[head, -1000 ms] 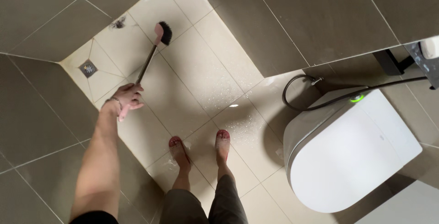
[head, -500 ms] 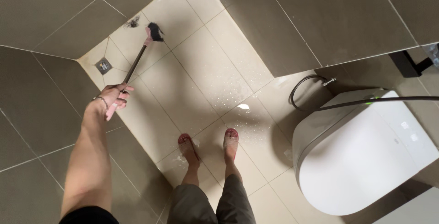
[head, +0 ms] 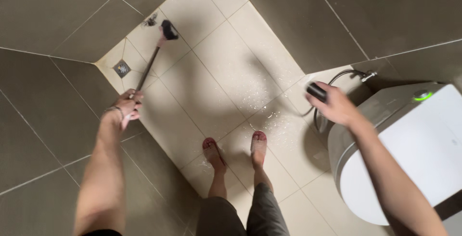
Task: The person scrubs the tiled bathroom floor with a long-handled brush while rinsing with a handheld bidet sprayer. They then pour green toilet cleaner into the bowl, scrub the interior with the brush, and finish by scrubbing the floor again.
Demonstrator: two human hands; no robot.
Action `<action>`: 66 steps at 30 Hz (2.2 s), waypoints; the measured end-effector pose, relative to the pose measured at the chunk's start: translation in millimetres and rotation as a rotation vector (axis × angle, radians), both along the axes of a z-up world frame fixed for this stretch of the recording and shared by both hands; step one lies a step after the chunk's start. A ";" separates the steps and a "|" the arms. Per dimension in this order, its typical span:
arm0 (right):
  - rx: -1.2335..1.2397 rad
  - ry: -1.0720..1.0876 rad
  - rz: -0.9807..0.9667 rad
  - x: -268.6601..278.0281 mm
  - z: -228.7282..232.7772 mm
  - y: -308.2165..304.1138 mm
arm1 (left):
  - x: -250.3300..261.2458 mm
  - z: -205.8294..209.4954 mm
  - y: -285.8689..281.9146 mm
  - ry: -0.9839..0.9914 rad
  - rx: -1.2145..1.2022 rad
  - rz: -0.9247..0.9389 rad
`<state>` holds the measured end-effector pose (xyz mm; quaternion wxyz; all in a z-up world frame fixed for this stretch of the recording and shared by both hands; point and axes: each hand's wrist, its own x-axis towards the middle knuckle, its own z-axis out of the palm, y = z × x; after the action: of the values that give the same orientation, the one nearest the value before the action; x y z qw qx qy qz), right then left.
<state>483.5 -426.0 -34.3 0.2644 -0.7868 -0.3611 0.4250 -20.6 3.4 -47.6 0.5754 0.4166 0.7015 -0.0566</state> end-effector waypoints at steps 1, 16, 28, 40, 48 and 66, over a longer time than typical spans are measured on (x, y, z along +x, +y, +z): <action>-0.064 0.076 -0.017 -12.2 -16.0 23.4 | -6.2 -19.3 3.4 -0.041 0.002 0.015; -0.217 0.131 -0.512 -115.3 -91.7 180.8 | 24.1 -174.6 -74.7 0.405 0.190 -0.695; -0.285 0.088 -0.508 -129.8 -86.4 207.1 | 9.0 -213.8 -94.2 0.288 0.120 -0.610; -0.256 0.062 -0.489 -129.8 -88.2 232.7 | 9.2 -242.2 -90.6 0.202 0.204 -0.551; -0.191 0.042 -0.474 -140.0 -90.6 237.7 | 7.0 -241.4 -90.7 0.199 0.200 -0.498; -0.194 0.036 -0.452 -145.2 -101.0 244.2 | -9.5 -249.5 -97.8 0.193 0.194 -0.489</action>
<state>338.3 -181.8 -135.3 0.2823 -0.8617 -0.1286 0.4016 -30.1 -94.4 -297.2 0.4324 0.6193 0.6341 -0.1656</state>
